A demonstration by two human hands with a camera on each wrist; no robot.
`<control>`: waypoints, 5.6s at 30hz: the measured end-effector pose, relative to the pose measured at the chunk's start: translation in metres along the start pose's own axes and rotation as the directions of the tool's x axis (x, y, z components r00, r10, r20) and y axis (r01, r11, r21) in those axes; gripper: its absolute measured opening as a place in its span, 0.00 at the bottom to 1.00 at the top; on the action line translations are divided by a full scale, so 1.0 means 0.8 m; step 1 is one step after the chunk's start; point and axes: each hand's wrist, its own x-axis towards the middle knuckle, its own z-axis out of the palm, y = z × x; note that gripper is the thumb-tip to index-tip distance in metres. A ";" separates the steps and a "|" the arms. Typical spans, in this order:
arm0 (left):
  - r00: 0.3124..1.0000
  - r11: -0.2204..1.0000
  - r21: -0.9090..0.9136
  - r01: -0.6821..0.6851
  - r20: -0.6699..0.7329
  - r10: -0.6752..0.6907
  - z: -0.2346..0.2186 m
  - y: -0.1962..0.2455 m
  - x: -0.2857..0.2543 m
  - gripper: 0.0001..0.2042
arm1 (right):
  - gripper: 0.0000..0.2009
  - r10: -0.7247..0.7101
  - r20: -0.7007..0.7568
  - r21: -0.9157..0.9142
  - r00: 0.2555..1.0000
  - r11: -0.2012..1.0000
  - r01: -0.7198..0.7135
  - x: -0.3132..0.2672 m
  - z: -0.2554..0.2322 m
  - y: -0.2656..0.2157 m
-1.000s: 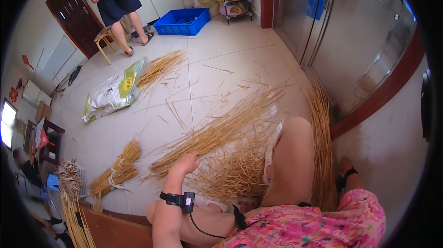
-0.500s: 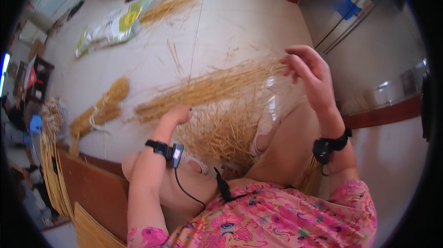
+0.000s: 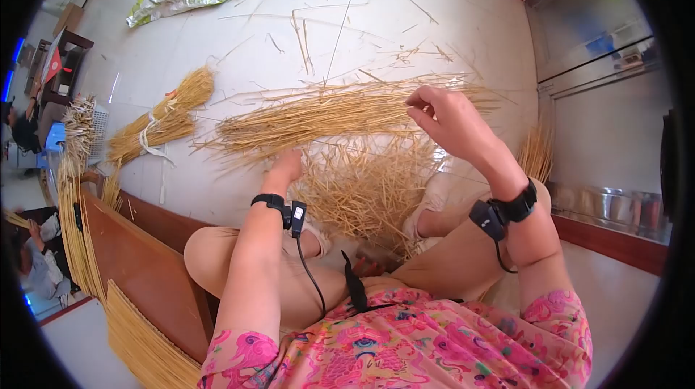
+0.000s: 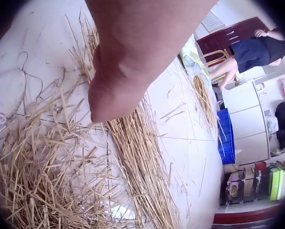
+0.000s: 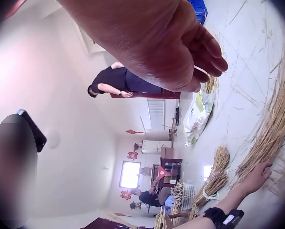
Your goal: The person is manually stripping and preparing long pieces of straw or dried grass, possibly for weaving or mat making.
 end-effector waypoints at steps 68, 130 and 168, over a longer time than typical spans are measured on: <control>0.896 0.487 -0.754 -0.441 -0.400 0.192 -0.255 0.137 -0.174 0.08 | 0.11 0.455 -0.467 0.836 0.758 0.506 0.211 0.015 -0.067 0.042; 0.677 0.853 -0.160 -0.496 -0.687 0.265 -0.241 0.163 -0.176 0.07 | 0.10 0.333 -0.186 0.912 0.924 0.408 0.037 0.005 0.016 -0.016; 0.498 0.594 -0.496 -0.633 -0.849 -0.179 -0.274 0.137 -0.174 0.05 | 0.11 0.484 0.031 0.977 0.875 0.169 -0.128 0.005 0.055 0.002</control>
